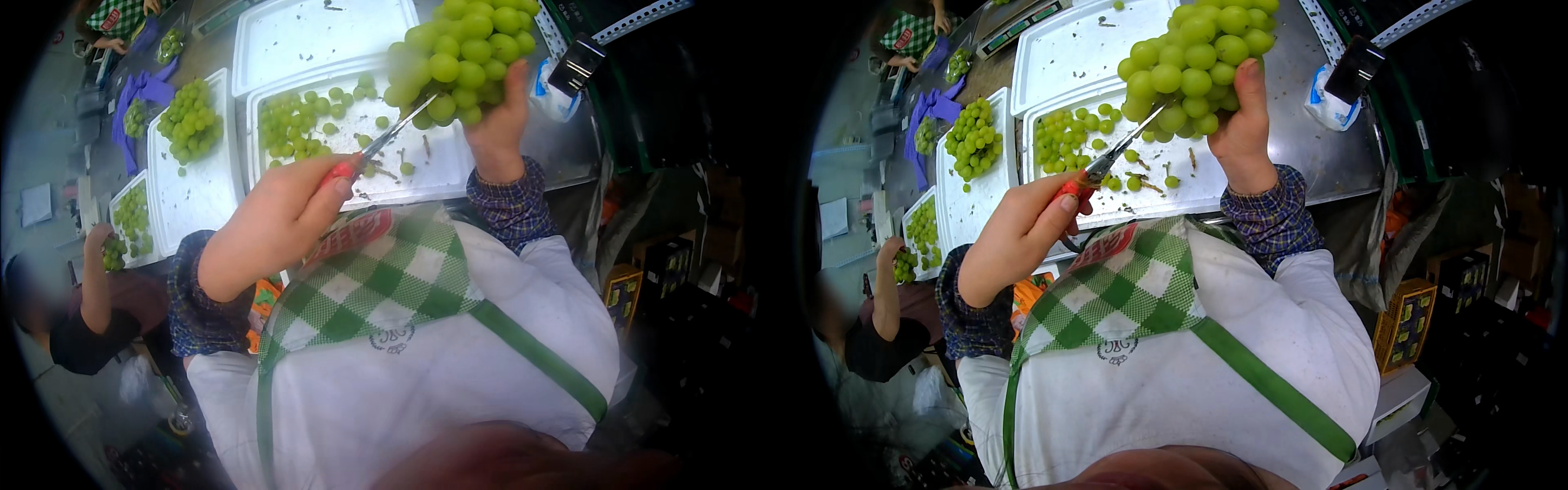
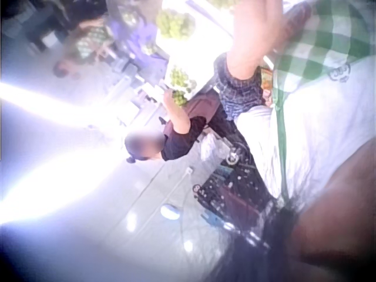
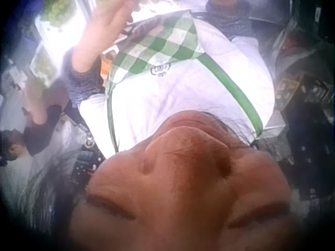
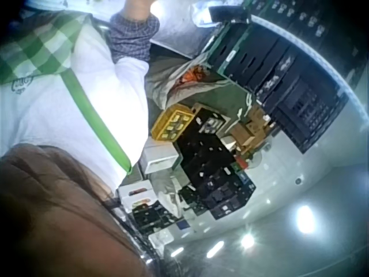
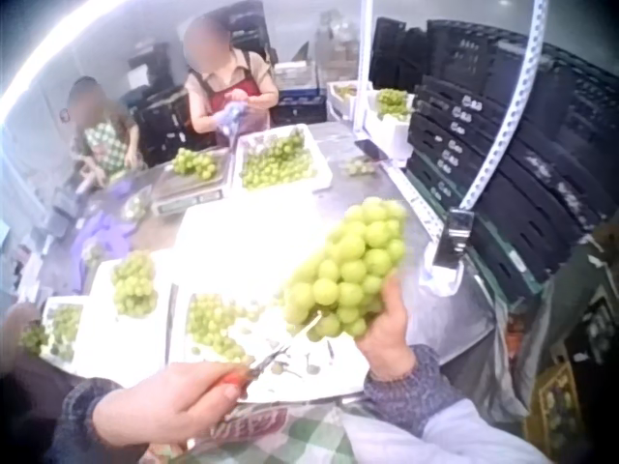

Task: The person uses a pair of shears to trim individual grapes and small clusters from a large bunch of green grapes, placing the trimmed pieces into a plastic tray on a metal table.

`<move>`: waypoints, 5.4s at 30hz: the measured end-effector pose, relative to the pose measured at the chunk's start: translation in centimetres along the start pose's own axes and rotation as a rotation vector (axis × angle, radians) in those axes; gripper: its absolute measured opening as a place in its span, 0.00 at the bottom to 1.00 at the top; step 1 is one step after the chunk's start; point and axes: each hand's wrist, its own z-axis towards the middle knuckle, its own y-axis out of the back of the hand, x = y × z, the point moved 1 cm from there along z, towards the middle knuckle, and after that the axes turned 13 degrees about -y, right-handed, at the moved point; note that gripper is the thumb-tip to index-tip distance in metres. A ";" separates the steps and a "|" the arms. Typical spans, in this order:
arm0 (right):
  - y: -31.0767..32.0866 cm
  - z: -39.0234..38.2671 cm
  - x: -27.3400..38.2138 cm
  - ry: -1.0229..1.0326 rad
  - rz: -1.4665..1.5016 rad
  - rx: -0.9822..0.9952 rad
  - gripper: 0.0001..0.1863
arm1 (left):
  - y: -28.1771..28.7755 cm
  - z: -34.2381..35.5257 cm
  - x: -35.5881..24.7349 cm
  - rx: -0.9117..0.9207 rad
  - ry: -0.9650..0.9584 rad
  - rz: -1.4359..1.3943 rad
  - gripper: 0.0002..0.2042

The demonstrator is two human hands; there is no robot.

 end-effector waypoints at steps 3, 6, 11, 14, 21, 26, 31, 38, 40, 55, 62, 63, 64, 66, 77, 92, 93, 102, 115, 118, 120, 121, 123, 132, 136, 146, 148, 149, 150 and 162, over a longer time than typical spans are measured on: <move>-0.4 0.1 -0.5 -0.061 0.069 0.021 0.32 | 0.7 -0.3 0.0 0.046 0.046 -0.038 0.16; -0.6 0.0 -0.5 -0.101 0.058 0.081 0.32 | 1.5 -0.4 0.2 0.136 0.098 -0.071 0.17; -0.7 0.1 -0.8 -0.146 0.048 0.054 0.32 | 1.4 -0.7 0.5 0.127 0.140 -0.224 0.19; -0.8 0.5 -1.0 -0.143 0.049 0.053 0.32 | 1.3 -0.8 0.6 0.086 0.183 -0.267 0.19; -1.4 1.8 -1.4 -0.258 0.112 0.016 0.32 | 2.8 -0.1 1.1 0.075 0.182 -0.289 0.22; -1.4 2.8 -2.2 -0.378 0.141 -0.011 0.31 | 4.3 0.7 1.7 0.148 0.219 -0.304 0.22; -0.7 4.4 -4.0 -0.501 0.170 -0.063 0.30 | 3.8 1.1 2.6 -0.035 0.267 -0.273 0.20; -0.1 5.9 -5.9 -0.524 0.189 -0.087 0.27 | 4.0 1.9 5.0 0.080 0.333 -0.063 0.19; -0.2 6.0 -6.0 -0.503 0.177 -0.112 0.25 | 3.7 1.5 5.5 0.054 0.331 -0.104 0.19; -0.1 5.8 -5.2 0.084 -0.027 -0.145 0.27 | -1.8 1.5 6.7 -0.148 0.284 -0.849 0.25; -0.9 4.7 -4.3 0.151 0.020 -0.137 0.30 | -4.4 2.7 6.2 -0.226 0.234 -1.067 0.25; -1.0 4.6 -4.1 0.152 0.045 -0.128 0.33 | -4.6 2.8 6.3 -0.226 0.236 -1.087 0.25; -1.1 4.5 -3.9 0.155 0.040 -0.127 0.33 | -4.7 2.8 6.3 -0.226 0.238 -1.107 0.25; -1.2 4.4 -3.6 0.164 0.030 -0.126 0.33 | -4.9 2.9 6.3 -0.230 0.231 -1.127 0.25; -2.0 4.2 -2.8 0.259 -0.168 -0.146 0.35 | -6.3 4.2 5.6 -0.248 0.224 -1.005 0.24; -2.4 4.3 -2.6 0.324 -0.095 -0.118 0.46 | -6.8 5.4 5.7 -0.269 0.149 -1.073 0.24; -2.4 4.2 -2.6 0.323 -0.100 -0.120 0.47 | -6.9 5.4 5.6 -0.279 0.149 -1.086 0.24; -3.0 3.4 -2.9 0.363 -0.132 -0.089 0.49 | -6.6 6.0 6.1 -0.118 0.136 -1.242 0.23; -2.8 3.2 -4.0 0.490 -0.364 -0.046 0.61 | -6.5 6.1 6.4 -0.150 0.183 -1.099 0.15; -3.0 2.8 -3.8 0.497 -0.421 -0.036 0.64 | -6.4 5.6 6.8 -0.089 0.134 -1.165 0.16; -3.2 2.5 -3.7 0.486 -0.440 -0.009 0.65 | -6.3 5.2 7.1 -0.058 0.105 -1.226 0.16; -3.4 2.5 -3.7 0.502 -0.460 0.001 0.65 | -6.2 5.2 7.3 -0.041 0.089 -1.254 0.16; -3.7 2.4 -3.7 0.487 -0.468 0.034 0.66 | -6.3 4.8 7.7 -0.070 0.083 -1.287 0.16; -4.3 1.7 -4.3 0.469 -0.524 0.173 0.63 | -6.6 3.3 9.3 -0.038 0.056 -1.381 0.15; -4.1 1.8 -4.6 0.430 -0.371 0.220 0.58 | -6.4 2.9 9.5 -0.040 0.076 -1.417 0.15; -4.3 0.9 -4.4 0.312 -0.330 0.247 0.49 | -6.2 2.2 10.0 -0.010 0.109 -1.432 0.14; -4.0 1.0 -4.4 0.136 -0.036 0.244 0.42 | -6.1 2.2 10.2 0.011 0.115 -1.447 0.14; -3.8 1.1 -4.5 0.041 0.127 0.248 0.40 | -6.2 2.1 10.3 0.007 0.120 -1.475 0.14; -3.4 1.2 -4.6 -0.030 0.190 0.209 0.37 | -6.2 2.1 10.4 0.001 0.122 -1.502 0.14; -1.2 1.1 -5.4 -0.288 0.184 0.003 0.17 | -5.4 1.1 11.3 -0.033 0.204 -1.385 0.15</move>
